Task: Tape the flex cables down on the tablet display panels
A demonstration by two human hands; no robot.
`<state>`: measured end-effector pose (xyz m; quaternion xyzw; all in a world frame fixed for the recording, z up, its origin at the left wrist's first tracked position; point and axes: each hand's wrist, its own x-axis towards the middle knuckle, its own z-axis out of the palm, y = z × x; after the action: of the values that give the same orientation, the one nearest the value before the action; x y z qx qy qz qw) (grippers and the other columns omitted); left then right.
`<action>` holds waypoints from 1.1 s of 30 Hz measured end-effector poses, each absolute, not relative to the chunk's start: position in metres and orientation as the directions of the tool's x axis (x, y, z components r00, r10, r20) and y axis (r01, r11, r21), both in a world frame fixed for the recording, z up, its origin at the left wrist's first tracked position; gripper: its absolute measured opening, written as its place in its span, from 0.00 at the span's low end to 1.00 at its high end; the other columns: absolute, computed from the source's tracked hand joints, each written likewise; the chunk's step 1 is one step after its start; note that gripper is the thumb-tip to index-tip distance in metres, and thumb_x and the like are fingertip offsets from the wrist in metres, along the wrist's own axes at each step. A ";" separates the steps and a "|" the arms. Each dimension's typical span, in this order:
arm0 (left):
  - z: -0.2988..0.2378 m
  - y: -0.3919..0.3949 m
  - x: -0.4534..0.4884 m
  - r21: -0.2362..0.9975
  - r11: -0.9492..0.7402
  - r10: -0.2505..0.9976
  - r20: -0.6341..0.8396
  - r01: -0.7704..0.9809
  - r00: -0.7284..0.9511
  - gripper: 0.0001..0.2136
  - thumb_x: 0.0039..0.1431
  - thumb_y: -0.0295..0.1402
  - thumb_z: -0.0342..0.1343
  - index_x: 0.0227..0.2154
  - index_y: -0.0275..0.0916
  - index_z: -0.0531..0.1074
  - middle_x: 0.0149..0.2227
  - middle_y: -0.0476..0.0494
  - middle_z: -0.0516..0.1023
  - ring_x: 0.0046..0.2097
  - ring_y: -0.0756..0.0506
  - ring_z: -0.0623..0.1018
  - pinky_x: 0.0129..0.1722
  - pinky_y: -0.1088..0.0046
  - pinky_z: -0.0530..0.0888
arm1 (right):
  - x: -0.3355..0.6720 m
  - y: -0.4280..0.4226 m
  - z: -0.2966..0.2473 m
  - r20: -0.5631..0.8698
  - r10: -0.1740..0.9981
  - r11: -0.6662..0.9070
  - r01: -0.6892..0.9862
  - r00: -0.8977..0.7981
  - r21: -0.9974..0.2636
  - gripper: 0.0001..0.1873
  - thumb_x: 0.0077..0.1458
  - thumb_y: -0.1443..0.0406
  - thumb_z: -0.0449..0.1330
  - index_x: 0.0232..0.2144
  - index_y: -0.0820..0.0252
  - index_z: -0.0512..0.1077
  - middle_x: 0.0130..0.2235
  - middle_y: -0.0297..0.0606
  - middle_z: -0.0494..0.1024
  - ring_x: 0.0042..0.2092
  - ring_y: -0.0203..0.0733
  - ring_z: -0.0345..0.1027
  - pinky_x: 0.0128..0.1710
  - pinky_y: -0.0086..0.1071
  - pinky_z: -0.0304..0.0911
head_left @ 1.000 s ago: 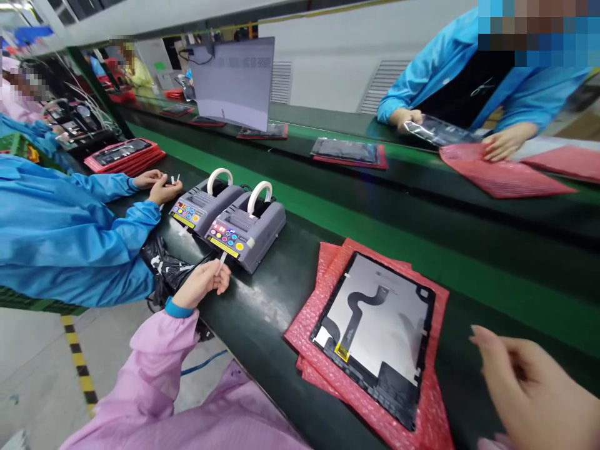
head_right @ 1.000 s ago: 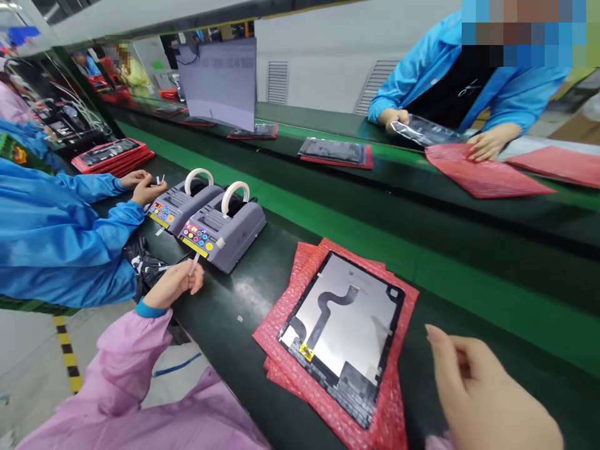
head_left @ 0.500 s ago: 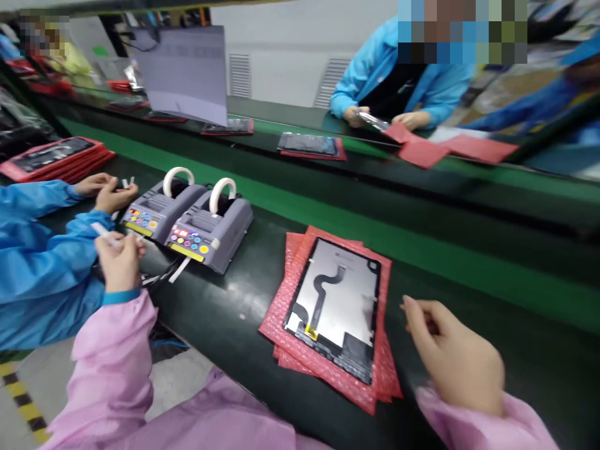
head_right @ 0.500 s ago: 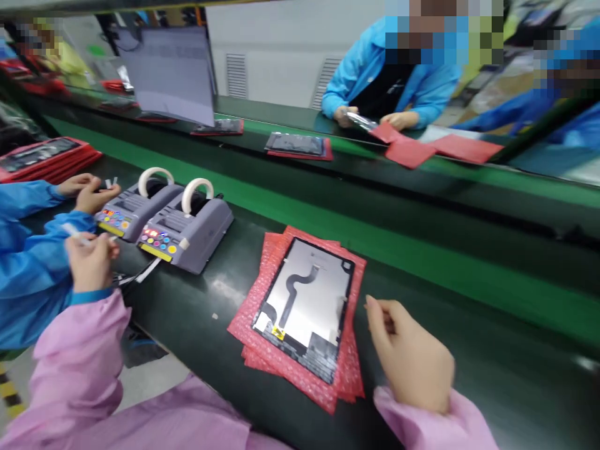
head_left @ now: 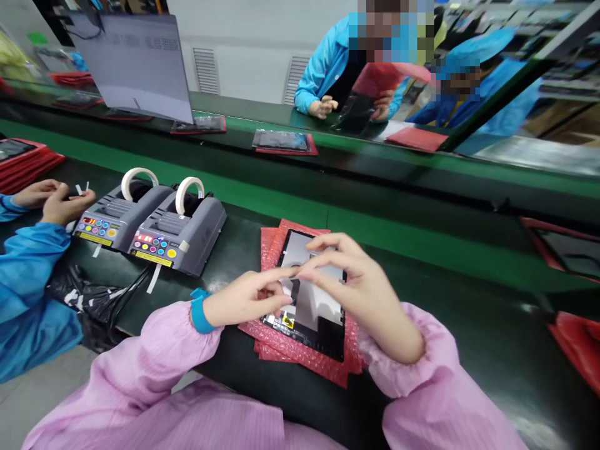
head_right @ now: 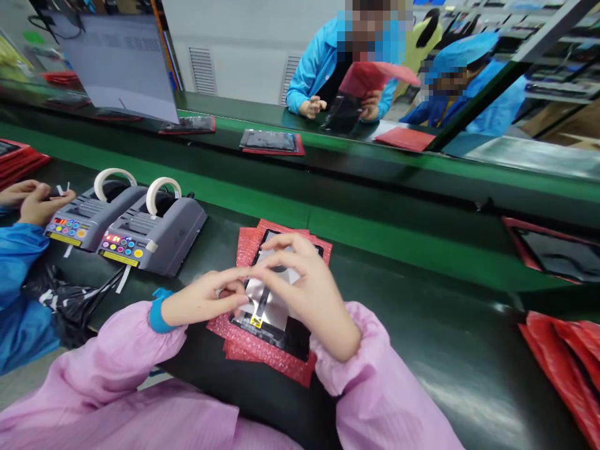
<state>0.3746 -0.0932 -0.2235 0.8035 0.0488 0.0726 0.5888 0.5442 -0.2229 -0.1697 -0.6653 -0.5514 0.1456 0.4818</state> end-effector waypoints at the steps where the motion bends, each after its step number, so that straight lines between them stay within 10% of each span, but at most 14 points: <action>1: -0.230 -0.090 0.377 0.958 -0.288 0.211 0.070 -0.007 0.975 0.22 0.66 0.36 0.51 0.61 0.40 0.61 0.29 0.50 0.75 0.29 0.51 0.73 0.31 0.76 0.70 | 0.553 -0.222 -0.174 0.321 0.846 0.028 0.566 0.426 -0.824 0.10 0.54 0.54 0.65 0.27 0.52 0.78 0.46 0.38 0.74 0.50 0.46 0.68 0.53 0.43 0.61; 11: -0.290 -0.080 0.408 0.815 -0.570 0.502 0.244 0.105 0.829 0.40 0.57 0.38 0.60 0.67 0.44 0.44 0.65 0.32 0.52 0.66 0.34 0.55 0.64 0.49 0.54 | 0.569 -0.203 -0.270 -0.024 0.821 -0.389 0.529 0.570 -0.754 0.16 0.51 0.51 0.63 0.21 0.54 0.78 0.46 0.40 0.75 0.50 0.51 0.64 0.54 0.49 0.53; 17: -0.301 -0.094 0.422 0.730 -0.617 0.548 0.132 0.293 0.826 0.39 0.54 0.39 0.61 0.65 0.46 0.47 0.64 0.33 0.52 0.66 0.31 0.52 0.63 0.45 0.54 | 0.562 -0.200 -0.279 0.000 0.792 -0.467 0.606 0.610 -0.644 0.16 0.52 0.48 0.61 0.24 0.52 0.77 0.48 0.38 0.72 0.50 0.53 0.60 0.52 0.49 0.51; 23: -0.301 -0.090 0.419 0.720 -0.630 0.534 0.130 0.291 0.835 0.37 0.53 0.41 0.63 0.62 0.41 0.51 0.62 0.30 0.55 0.65 0.30 0.54 0.62 0.45 0.53 | 0.582 -0.197 -0.282 0.212 0.584 -0.541 0.571 0.784 -0.618 0.30 0.50 0.50 0.62 0.50 0.61 0.66 0.52 0.51 0.61 0.56 0.57 0.53 0.55 0.49 0.51; 26: -0.287 -0.087 0.417 0.800 -0.582 0.517 0.225 0.146 0.826 0.28 0.57 0.38 0.60 0.58 0.41 0.55 0.58 0.33 0.62 0.62 0.34 0.62 0.62 0.49 0.58 | 0.592 -0.201 -0.266 0.258 0.682 -0.395 0.641 0.685 -0.658 0.26 0.58 0.50 0.54 0.53 0.57 0.65 0.53 0.49 0.63 0.59 0.54 0.53 0.58 0.49 0.50; 33: -0.254 -0.084 0.428 0.913 -0.397 0.356 0.247 -0.093 0.901 0.11 0.64 0.34 0.51 0.47 0.42 0.60 0.45 0.39 0.75 0.48 0.42 0.75 0.55 0.58 0.65 | 0.598 -0.208 -0.227 0.090 0.918 -0.163 0.574 0.386 -0.802 0.16 0.52 0.47 0.62 0.30 0.52 0.77 0.50 0.40 0.71 0.57 0.50 0.62 0.60 0.47 0.52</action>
<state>0.4278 -0.0840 -0.2537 0.8098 0.0811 0.2066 0.5432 0.5980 -0.2075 -0.2272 -0.7314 -0.5101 0.2158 0.3978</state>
